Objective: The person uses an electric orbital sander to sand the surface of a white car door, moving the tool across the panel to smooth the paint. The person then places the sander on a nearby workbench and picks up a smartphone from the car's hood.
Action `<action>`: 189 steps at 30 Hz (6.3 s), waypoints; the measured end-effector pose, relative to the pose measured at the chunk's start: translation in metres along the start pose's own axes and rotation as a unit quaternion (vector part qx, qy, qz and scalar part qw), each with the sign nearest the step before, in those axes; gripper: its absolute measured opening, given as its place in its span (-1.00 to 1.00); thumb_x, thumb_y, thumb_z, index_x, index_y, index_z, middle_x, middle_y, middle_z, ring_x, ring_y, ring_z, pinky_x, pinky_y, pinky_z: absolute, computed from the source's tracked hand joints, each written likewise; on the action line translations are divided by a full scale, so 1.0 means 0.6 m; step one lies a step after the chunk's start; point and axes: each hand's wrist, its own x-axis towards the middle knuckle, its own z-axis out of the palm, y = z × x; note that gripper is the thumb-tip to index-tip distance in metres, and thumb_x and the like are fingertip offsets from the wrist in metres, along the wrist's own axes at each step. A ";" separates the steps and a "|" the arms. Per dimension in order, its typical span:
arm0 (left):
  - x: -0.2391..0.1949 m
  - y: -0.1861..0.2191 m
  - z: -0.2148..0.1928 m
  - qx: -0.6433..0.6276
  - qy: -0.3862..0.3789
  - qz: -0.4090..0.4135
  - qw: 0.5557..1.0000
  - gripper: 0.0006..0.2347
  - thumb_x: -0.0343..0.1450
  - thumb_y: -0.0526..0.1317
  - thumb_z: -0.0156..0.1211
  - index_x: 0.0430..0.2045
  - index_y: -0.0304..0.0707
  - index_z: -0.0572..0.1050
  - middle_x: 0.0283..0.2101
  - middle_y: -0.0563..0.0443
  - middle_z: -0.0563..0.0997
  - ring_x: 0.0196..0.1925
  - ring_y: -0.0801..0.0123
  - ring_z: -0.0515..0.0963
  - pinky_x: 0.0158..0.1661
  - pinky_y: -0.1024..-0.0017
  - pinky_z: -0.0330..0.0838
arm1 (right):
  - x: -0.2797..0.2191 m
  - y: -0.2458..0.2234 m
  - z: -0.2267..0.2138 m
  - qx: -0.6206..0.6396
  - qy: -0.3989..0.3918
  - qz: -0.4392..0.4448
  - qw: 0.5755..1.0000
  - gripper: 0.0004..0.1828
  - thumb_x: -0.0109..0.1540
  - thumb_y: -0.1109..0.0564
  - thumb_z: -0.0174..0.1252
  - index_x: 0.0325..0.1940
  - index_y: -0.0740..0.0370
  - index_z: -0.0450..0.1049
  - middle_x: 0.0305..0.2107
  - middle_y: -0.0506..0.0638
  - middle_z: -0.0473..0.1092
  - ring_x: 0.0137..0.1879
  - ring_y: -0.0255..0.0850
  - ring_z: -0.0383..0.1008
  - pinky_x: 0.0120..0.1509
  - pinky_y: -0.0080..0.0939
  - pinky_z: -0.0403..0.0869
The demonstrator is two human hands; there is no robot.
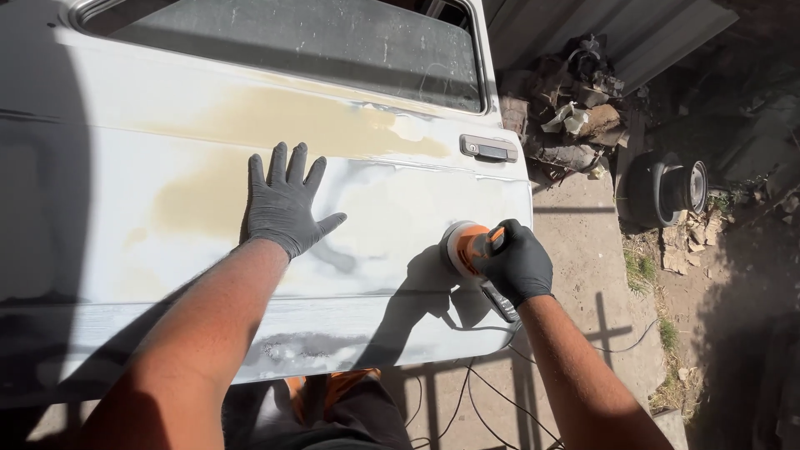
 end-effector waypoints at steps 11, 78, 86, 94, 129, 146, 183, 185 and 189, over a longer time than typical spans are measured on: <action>0.003 -0.003 -0.001 0.000 -0.007 -0.004 1.000 -0.11 0.42 0.60 -0.29 0.65 0.21 -0.01 0.73 -0.08 -0.06 0.75 -0.10 -0.19 0.52 -0.37 -0.32 | -0.043 -0.011 0.017 0.000 -0.039 -0.007 0.999 -0.26 0.02 -0.14 0.58 0.19 0.02 0.45 -0.04 0.12 0.54 0.19 0.20 0.61 0.15 0.26 0.67; -0.016 -0.009 -0.017 -0.001 -0.011 0.017 1.000 -0.13 0.47 0.54 -0.31 0.66 0.10 -0.03 0.71 -0.13 -0.03 0.74 -0.12 -0.16 0.55 -0.33 -0.34 | -0.030 -0.087 0.028 -0.013 -0.013 0.014 1.000 -0.25 0.02 -0.19 0.54 0.19 0.05 0.42 -0.05 0.12 0.52 0.21 0.19 0.59 0.20 0.36 0.64; -0.028 -0.003 -0.019 -0.002 -0.030 0.023 0.999 -0.15 0.49 0.52 -0.33 0.66 0.09 -0.04 0.71 -0.14 -0.04 0.74 -0.12 -0.16 0.55 -0.32 -0.35 | -0.198 -0.087 0.129 -0.053 -0.084 -0.073 0.992 -0.26 0.05 -0.21 0.52 0.23 -0.05 0.41 -0.02 0.03 0.51 0.21 0.11 0.57 0.12 0.29 0.71; -0.003 -0.006 0.002 0.001 0.010 0.019 1.000 -0.13 0.47 0.54 -0.31 0.66 0.10 -0.03 0.72 -0.13 -0.03 0.74 -0.12 -0.15 0.55 -0.32 -0.37 | -0.091 -0.105 0.057 -0.025 -0.007 -0.012 1.000 -0.20 0.04 -0.22 0.54 0.24 0.11 0.41 -0.05 0.14 0.52 0.19 0.22 0.59 0.15 0.35 0.67; -0.010 0.012 0.018 0.006 0.018 0.002 1.000 -0.14 0.49 0.53 -0.35 0.66 0.08 -0.02 0.72 -0.07 -0.02 0.74 -0.04 -0.14 0.58 -0.22 -0.33 | -0.087 -0.122 0.014 -0.022 -0.082 -0.045 0.995 -0.25 0.13 -0.21 0.47 0.24 0.15 0.34 -0.04 0.21 0.55 0.19 0.27 0.61 0.25 0.31 0.62; -0.021 0.018 0.033 -0.017 0.028 0.001 0.999 -0.14 0.49 0.50 -0.28 0.65 0.01 0.01 0.72 -0.09 -0.03 0.74 -0.04 -0.14 0.60 -0.15 -0.37 | -0.084 -0.085 0.026 -0.040 -0.054 -0.047 0.997 -0.23 0.09 -0.22 0.49 0.23 0.10 0.35 -0.07 0.16 0.56 0.16 0.23 0.63 0.20 0.31 0.65; -0.004 0.014 0.039 -0.026 0.017 0.023 0.999 -0.15 0.52 0.48 -0.32 0.66 -0.05 -0.01 0.73 -0.16 -0.07 0.75 -0.12 -0.20 0.60 -0.18 -0.42 | -0.098 -0.076 0.032 -0.053 -0.055 -0.003 0.997 -0.20 0.09 -0.24 0.50 0.26 0.12 0.37 -0.06 0.16 0.54 0.14 0.23 0.63 0.12 0.38 0.66; -0.026 0.020 0.048 -0.028 0.006 0.025 0.999 -0.15 0.53 0.48 -0.33 0.66 -0.05 -0.02 0.73 -0.16 -0.08 0.75 -0.12 -0.20 0.60 -0.18 -0.42 | -0.123 -0.065 0.040 -0.052 -0.065 -0.001 0.996 -0.23 0.08 -0.21 0.49 0.25 0.10 0.37 -0.07 0.14 0.53 0.15 0.22 0.63 0.12 0.35 0.67; -0.004 0.013 0.034 -0.023 0.005 0.025 0.999 -0.15 0.52 0.48 -0.35 0.66 -0.04 -0.03 0.72 -0.16 -0.08 0.74 -0.13 -0.20 0.59 -0.18 -0.42 | -0.203 -0.063 0.120 -0.062 -0.146 -0.030 0.987 -0.18 0.04 -0.22 0.50 0.28 -0.01 0.33 0.00 0.06 0.51 0.21 0.16 0.61 0.18 0.29 0.68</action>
